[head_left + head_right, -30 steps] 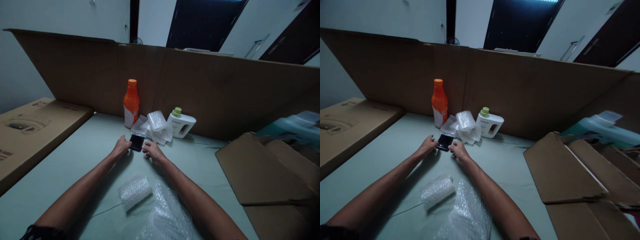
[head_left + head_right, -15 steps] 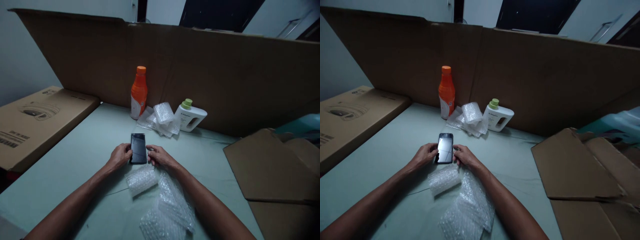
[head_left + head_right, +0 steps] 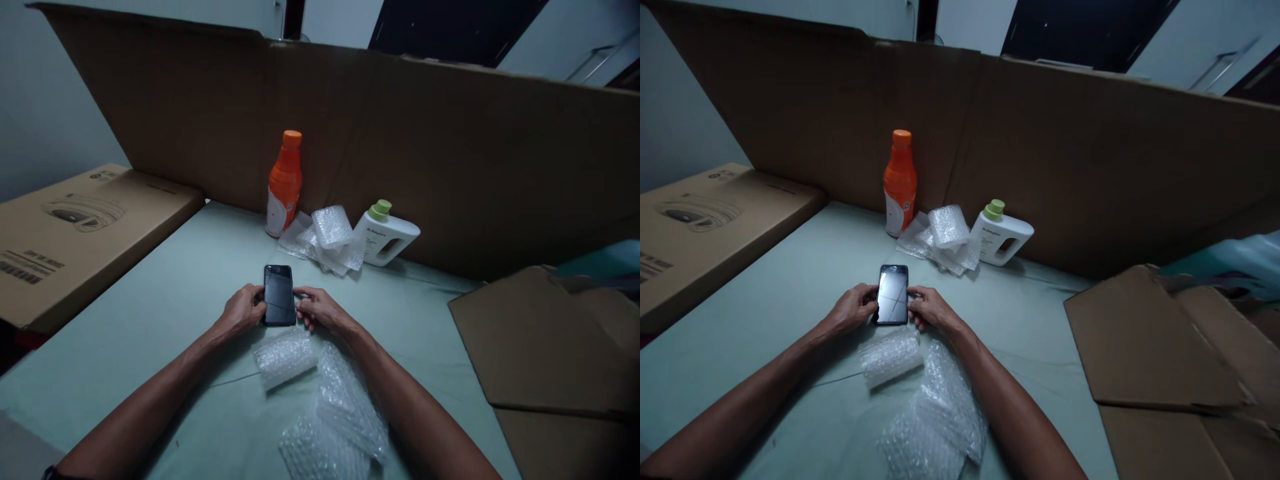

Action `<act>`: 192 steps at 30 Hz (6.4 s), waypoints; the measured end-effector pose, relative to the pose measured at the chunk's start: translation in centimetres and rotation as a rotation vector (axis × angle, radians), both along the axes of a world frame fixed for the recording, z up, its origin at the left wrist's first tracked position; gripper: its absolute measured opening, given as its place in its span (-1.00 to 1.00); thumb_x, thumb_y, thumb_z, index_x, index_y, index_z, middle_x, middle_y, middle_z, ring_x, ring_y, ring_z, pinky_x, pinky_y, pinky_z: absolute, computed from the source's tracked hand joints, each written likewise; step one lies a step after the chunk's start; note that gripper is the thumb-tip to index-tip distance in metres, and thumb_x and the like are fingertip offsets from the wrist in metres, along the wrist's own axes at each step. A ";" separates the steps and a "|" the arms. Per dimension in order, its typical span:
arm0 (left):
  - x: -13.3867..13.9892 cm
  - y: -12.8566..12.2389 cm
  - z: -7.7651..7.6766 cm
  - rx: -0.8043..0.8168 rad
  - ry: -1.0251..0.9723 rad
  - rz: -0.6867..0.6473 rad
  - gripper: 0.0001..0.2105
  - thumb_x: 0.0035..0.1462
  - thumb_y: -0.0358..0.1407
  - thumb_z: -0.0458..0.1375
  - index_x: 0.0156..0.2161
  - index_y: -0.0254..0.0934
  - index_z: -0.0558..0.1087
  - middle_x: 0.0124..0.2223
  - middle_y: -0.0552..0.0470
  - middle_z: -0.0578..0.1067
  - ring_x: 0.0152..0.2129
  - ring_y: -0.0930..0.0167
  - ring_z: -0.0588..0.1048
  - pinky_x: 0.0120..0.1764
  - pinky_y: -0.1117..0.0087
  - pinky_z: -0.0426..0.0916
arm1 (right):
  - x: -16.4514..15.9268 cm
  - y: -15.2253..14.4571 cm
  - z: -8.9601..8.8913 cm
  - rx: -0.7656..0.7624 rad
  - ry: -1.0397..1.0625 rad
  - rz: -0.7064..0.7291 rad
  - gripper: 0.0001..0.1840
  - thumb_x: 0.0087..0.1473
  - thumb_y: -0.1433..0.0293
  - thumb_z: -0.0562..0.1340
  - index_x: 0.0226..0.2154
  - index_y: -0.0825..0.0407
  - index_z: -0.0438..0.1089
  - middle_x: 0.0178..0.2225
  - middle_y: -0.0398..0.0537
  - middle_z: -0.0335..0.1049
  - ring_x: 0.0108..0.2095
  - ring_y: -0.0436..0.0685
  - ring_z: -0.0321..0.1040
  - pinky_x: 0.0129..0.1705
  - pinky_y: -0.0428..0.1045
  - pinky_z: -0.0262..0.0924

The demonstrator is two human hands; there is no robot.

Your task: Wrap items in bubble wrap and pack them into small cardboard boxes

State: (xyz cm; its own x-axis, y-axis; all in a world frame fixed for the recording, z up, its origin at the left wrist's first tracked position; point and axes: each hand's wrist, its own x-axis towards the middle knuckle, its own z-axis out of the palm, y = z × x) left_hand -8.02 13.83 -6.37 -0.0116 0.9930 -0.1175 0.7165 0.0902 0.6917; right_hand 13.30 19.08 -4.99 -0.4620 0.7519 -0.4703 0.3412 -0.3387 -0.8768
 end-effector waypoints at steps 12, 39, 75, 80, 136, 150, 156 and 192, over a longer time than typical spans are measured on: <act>0.5 -1.8 0.0 0.073 0.154 -0.044 -0.44 0.04 -0.13 0.23 0.14 -0.31 0.39 0.00 -0.24 0.49 -0.11 0.10 0.46 -0.11 0.18 0.34 | 0.5 -0.8 -0.8 -0.023 0.062 -0.176 -0.57 0.06 0.41 0.21 0.01 0.11 0.24 -0.53 -0.26 0.40 -0.71 -0.09 0.24 -0.70 -0.16 0.19; 3.4 4.1 -1.1 0.197 0.323 -0.103 -0.33 0.15 -0.33 0.14 0.36 -0.29 0.12 0.19 -0.20 0.43 0.08 0.16 0.40 0.06 0.22 0.27 | 0.3 12.7 1.5 1.211 -1.051 0.322 -0.58 0.16 0.54 0.09 0.03 0.11 0.46 0.20 0.28 0.30 0.30 0.39 0.03 0.28 0.27 -0.19; 5.4 8.0 -1.8 0.301 0.282 -0.084 -0.36 0.19 -0.38 0.11 0.37 -0.23 0.14 0.28 -0.16 0.37 0.11 0.16 0.37 0.08 0.18 0.24 | -0.4 13.4 -0.2 1.121 -1.140 0.190 -0.73 0.31 0.45 0.11 -0.03 0.14 0.44 0.07 0.11 0.39 0.13 0.22 0.25 0.15 0.14 0.12; 5.0 8.6 -2.3 0.347 0.251 -0.113 -0.38 0.17 -0.42 0.11 0.35 -0.21 0.19 0.27 -0.12 0.40 0.09 0.18 0.40 0.10 0.17 0.27 | -0.5 13.5 -0.2 1.103 -1.148 0.191 -0.71 0.30 0.33 0.18 0.00 0.12 0.43 0.12 0.10 0.36 0.15 0.24 0.24 0.20 0.20 0.09; 6.6 -14.0 -0.5 0.315 -0.036 -0.285 -0.35 0.13 0.03 0.18 0.26 -0.22 0.34 0.32 -0.24 0.31 0.25 0.05 0.33 0.21 -0.06 0.32 | 31.7 -29.6 10.3 1.233 -1.590 -0.447 -0.70 0.23 0.10 0.12 -0.37 -0.13 0.45 -0.65 0.02 0.38 -0.68 0.23 0.22 -0.60 0.10 -0.10; 7.0 -15.0 0.0 0.315 -0.041 -0.542 -0.69 0.18 -0.09 0.21 -0.07 -0.21 0.58 0.09 -0.19 0.55 0.06 0.12 0.49 0.11 0.02 0.39 | 20.3 -24.0 14.0 1.763 -0.927 0.050 -0.71 0.26 0.48 0.07 -0.18 -0.09 0.48 -0.32 -0.09 0.57 -0.36 0.14 0.37 -0.23 0.10 0.19; 4.9 -15.7 0.6 0.308 -0.110 -0.382 -0.71 0.20 -0.12 0.17 -0.07 -0.19 0.58 0.09 -0.16 0.54 0.04 0.16 0.51 0.10 0.04 0.42 | 15.0 -16.4 10.8 1.651 -0.811 0.139 -0.65 0.29 0.47 0.04 -0.18 -0.06 0.54 -0.29 -0.05 0.56 -0.27 0.13 0.36 -0.12 0.10 0.15; 3.3 -11.0 1.8 0.037 -0.281 -0.026 -0.34 0.13 -0.02 0.21 0.27 -0.28 0.29 0.26 -0.26 0.39 0.17 0.06 0.40 0.20 -0.06 0.31 | 15.9 -19.2 1.9 0.816 -0.226 -0.016 -0.39 0.11 0.13 0.34 0.19 -0.12 0.35 0.20 0.09 0.37 0.17 0.32 0.34 0.18 0.30 0.26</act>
State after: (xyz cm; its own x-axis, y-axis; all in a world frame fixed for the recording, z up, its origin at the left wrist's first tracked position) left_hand -4.69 2.86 -4.54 0.0421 0.9962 -0.0759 0.4979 0.0449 0.8661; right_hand 29.17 -0.13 -3.13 -0.4089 0.9013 0.1431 0.5381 0.3648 -0.7599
